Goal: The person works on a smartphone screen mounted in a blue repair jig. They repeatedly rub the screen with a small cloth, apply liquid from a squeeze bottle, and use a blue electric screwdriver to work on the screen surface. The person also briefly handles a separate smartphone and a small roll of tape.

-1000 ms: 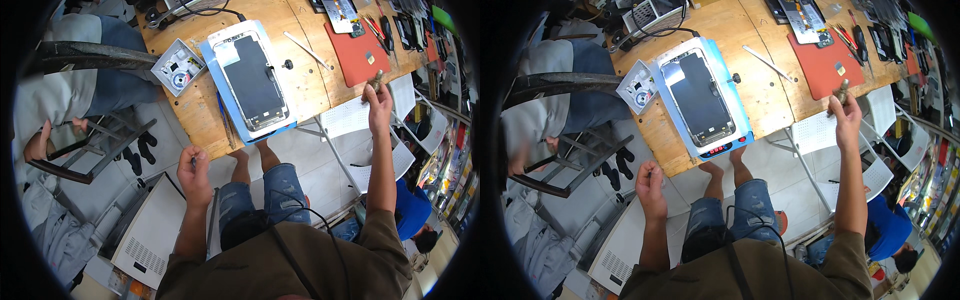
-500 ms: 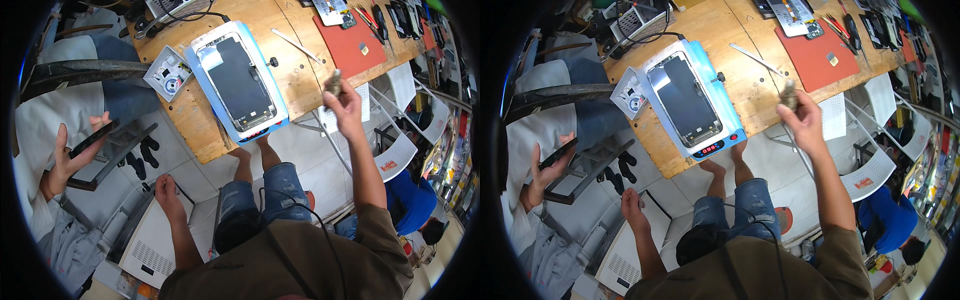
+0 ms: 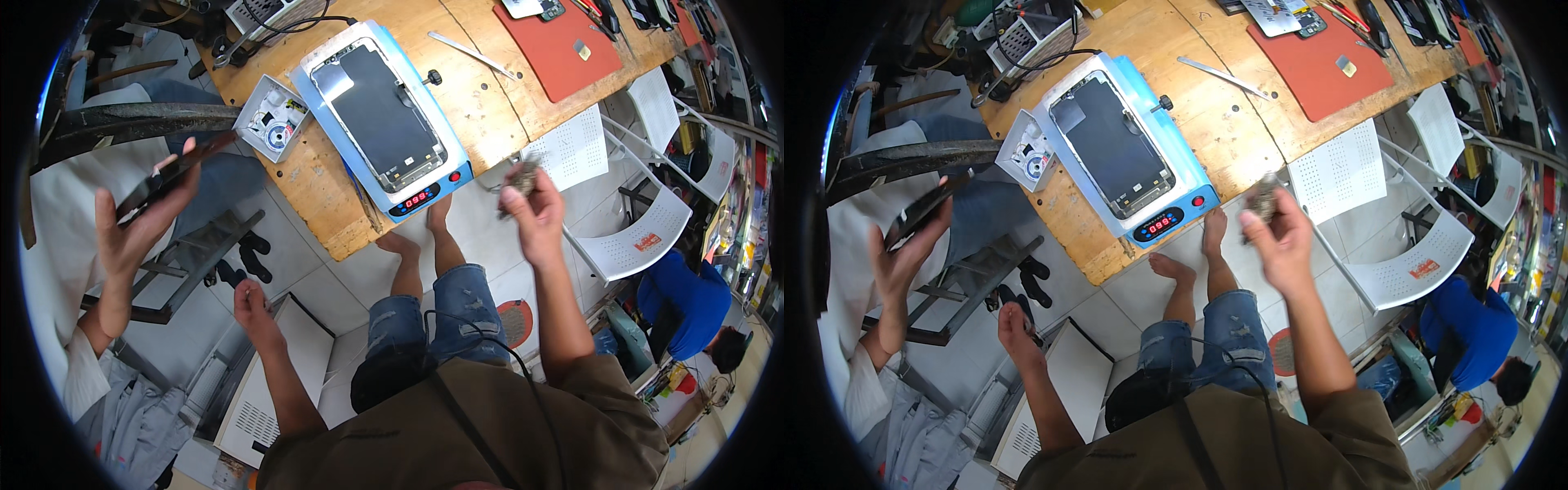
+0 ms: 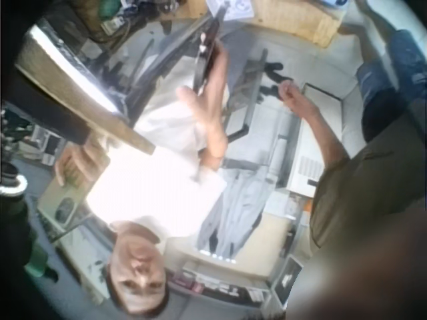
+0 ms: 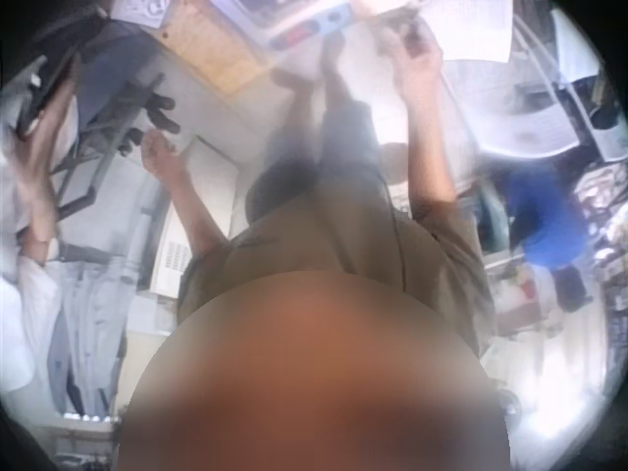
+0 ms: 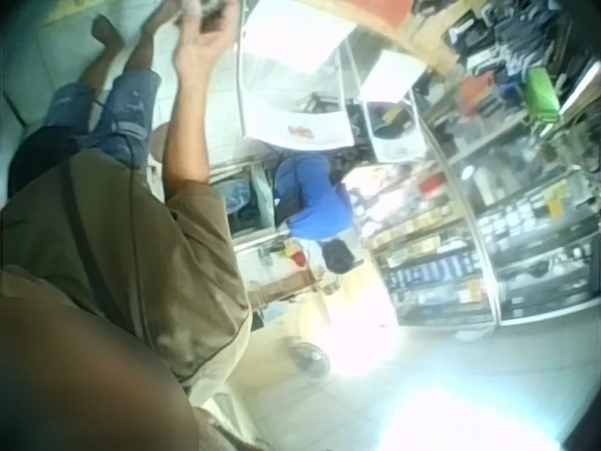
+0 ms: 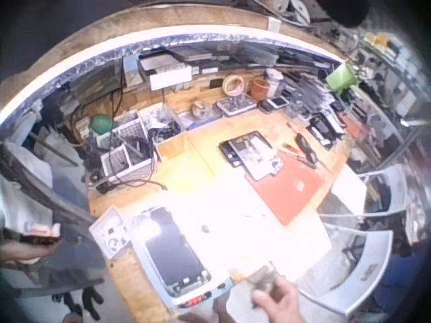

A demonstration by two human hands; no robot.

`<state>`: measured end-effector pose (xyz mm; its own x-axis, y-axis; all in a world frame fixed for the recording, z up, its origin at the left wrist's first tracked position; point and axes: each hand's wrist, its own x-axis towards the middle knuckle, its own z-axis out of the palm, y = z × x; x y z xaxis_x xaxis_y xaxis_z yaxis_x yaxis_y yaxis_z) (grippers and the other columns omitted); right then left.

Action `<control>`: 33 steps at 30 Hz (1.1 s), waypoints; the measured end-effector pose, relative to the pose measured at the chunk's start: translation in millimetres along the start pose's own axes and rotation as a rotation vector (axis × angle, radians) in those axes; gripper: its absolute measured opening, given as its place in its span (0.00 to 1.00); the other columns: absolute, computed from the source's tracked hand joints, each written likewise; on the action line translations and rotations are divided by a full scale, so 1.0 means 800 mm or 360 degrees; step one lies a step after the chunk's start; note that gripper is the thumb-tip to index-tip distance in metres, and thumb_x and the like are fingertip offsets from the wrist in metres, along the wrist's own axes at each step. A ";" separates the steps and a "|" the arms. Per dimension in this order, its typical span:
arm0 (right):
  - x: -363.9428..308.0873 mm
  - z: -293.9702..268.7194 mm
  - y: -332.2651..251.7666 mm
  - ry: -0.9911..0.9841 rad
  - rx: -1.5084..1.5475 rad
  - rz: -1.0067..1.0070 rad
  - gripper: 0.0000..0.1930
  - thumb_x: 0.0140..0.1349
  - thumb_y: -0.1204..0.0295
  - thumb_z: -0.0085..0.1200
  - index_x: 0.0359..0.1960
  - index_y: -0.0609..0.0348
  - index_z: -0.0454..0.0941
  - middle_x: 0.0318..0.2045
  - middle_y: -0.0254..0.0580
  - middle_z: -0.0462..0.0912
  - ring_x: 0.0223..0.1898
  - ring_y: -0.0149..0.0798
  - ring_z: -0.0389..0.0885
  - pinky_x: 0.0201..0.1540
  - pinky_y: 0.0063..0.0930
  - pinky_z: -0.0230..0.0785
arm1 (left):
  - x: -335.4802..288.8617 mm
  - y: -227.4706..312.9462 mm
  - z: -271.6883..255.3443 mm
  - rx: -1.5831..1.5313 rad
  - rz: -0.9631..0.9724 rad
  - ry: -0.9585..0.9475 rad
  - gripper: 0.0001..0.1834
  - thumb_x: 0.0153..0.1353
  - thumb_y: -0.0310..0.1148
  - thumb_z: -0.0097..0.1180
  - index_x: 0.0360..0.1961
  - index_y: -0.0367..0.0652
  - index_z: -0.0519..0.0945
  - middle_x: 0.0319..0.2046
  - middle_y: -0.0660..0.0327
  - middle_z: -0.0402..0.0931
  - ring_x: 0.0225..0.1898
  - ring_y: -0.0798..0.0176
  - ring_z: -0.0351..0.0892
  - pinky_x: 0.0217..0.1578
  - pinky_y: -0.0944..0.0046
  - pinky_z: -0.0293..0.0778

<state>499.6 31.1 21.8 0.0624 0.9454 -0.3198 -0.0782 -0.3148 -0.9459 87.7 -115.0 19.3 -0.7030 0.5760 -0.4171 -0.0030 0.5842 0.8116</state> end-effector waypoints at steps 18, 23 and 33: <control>-0.085 -0.037 0.014 0.0202 -0.0001 0.0008 0.16 0.65 0.70 0.63 0.50 0.64 0.74 0.35 0.35 0.79 0.35 0.28 0.78 0.39 0.24 0.72 | 0.001 0.023 0.061 -0.0161 0.0117 -0.0259 0.06 0.71 0.34 0.54 0.38 0.44 0.77 0.23 0.74 0.64 0.23 0.79 0.59 0.26 0.73 0.58; -0.070 -0.017 0.018 0.0226 0.0058 -0.0011 0.16 0.66 0.71 0.63 0.50 0.64 0.74 0.36 0.35 0.79 0.35 0.28 0.78 0.39 0.24 0.73 | -0.016 0.006 0.038 -0.0157 0.0006 -0.0234 0.06 0.71 0.35 0.54 0.38 0.46 0.77 0.22 0.75 0.64 0.23 0.79 0.58 0.25 0.72 0.58; -0.046 0.061 0.006 0.0039 0.0245 -0.0058 0.18 0.64 0.70 0.64 0.50 0.64 0.74 0.36 0.36 0.79 0.36 0.29 0.77 0.41 0.25 0.72 | -0.015 -0.026 -0.027 -0.0046 -0.0052 0.0020 0.04 0.72 0.34 0.54 0.38 0.48 0.75 0.22 0.76 0.62 0.22 0.82 0.56 0.24 0.75 0.52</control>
<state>448.3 -1.0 31.9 0.0919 0.9531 -0.2885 -0.2271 -0.2620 -0.9380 81.0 -146.5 16.7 -0.7111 0.5495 -0.4386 -0.0463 0.5859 0.8091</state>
